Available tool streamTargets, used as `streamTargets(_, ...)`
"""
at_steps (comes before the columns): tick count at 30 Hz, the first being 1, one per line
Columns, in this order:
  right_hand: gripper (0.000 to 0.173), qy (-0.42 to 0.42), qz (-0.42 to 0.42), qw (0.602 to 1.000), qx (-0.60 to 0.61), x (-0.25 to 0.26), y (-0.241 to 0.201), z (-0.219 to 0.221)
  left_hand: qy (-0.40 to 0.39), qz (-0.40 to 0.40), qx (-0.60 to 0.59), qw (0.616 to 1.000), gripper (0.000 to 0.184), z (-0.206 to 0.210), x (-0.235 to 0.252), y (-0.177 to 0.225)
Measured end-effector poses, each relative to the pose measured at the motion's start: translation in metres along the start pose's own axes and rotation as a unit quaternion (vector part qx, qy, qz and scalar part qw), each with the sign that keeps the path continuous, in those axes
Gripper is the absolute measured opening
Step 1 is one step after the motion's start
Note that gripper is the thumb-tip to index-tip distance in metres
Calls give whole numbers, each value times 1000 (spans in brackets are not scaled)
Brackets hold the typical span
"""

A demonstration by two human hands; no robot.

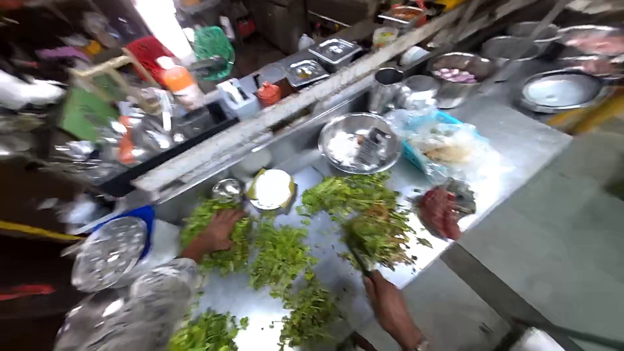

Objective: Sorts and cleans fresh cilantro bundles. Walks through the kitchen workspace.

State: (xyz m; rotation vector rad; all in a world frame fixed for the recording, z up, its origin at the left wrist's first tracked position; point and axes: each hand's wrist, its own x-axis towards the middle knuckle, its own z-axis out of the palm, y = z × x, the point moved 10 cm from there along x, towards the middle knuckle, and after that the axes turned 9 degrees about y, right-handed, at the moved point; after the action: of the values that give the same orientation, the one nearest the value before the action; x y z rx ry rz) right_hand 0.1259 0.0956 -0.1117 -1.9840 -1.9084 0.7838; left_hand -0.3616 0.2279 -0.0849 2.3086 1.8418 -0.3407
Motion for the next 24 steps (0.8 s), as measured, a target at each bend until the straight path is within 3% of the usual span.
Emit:
streamTargets(5, 39, -48, -3, 999, 13, -3, -20, 44, -21, -44, 42, 998, 117, -31, 7, 15)
streamTargets(9, 43, -96, -15, 995, 1, 6, -39, 73, -24, -74, 50, 996, 96, -47, -4, 28)
streamTargets(13, 42, -40, -100, 994, -36, 33, -55, 36, 8, -76, -41, 996, 65, -67, -15, 67)
streamTargets(18, 38, 93, -188, 976, -57, 99, -45, -26, 119, -57, -243, 961, 47, -72, -6, 132)
streamTargets(24, 69, 4, -213, 965, -152, 153, -41, -13, 130, -68, -331, 932, 52, -79, 92, 200)
